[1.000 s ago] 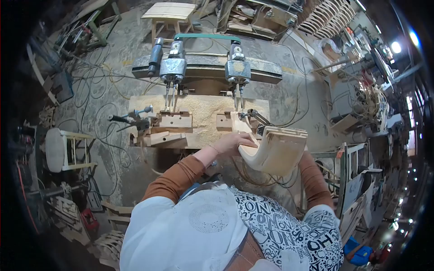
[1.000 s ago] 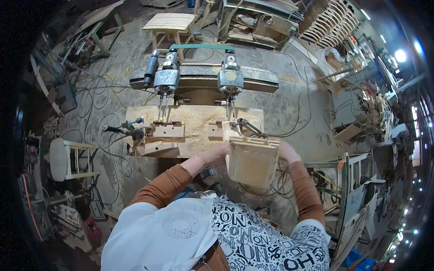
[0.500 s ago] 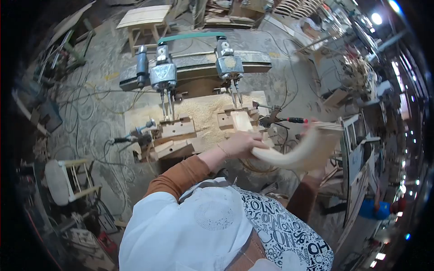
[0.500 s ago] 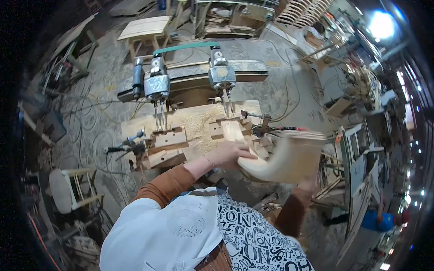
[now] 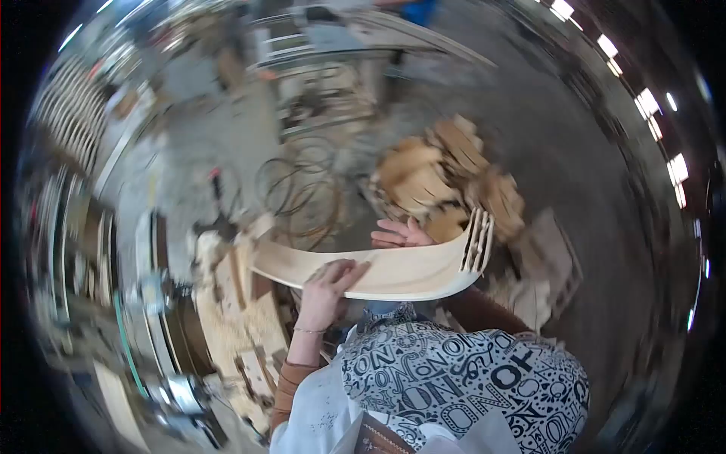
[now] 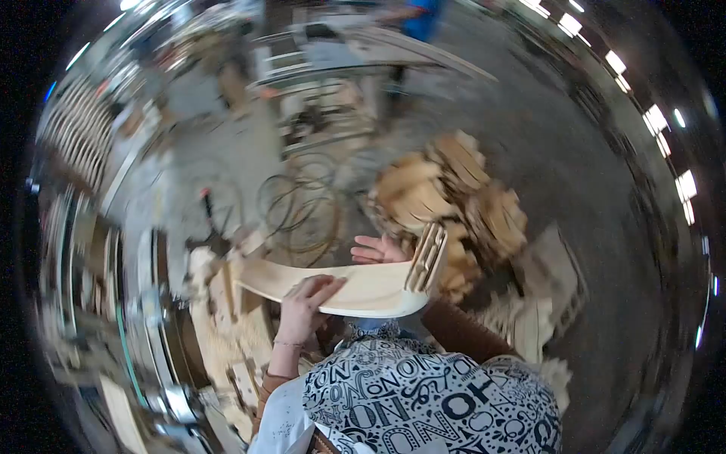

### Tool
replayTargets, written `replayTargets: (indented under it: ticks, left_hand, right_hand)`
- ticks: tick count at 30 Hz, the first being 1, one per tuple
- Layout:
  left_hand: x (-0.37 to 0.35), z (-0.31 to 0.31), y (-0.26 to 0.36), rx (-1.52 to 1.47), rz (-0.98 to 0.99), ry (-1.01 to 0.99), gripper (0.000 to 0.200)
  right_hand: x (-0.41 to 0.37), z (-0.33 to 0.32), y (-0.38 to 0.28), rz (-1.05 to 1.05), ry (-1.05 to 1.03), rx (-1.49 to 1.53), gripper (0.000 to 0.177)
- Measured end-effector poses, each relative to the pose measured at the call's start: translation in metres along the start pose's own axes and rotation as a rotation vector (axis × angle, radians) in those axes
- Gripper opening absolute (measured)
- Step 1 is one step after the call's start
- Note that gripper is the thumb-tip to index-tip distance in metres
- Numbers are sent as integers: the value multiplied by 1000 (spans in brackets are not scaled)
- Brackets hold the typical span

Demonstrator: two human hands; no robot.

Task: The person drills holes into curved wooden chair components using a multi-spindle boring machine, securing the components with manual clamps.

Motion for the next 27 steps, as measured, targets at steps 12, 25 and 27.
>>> replayTargets:
  ticks: [12,25,27]
  left_hand:
    - [61,125,-6,333,488,-500,49]
    - [100,323,112,-18,206,-731,67]
    - [85,336,105,-57,122,-751,70]
  right_hand:
    - [-213,-81,125,-79,-47,1001,69]
    - [-307,-247,267,-109,643,708,60]
    - [-312,-282,296,-20,844,632,67]
Point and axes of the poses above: each hand's wrist, its own x-axis towards the middle knuckle, its own z-axis out of the palm, y = z × x, the point moved 4 cm from there along x, towards the middle knuckle, and after that the axes turned 14 degrees about z, right-handed, at the moved point
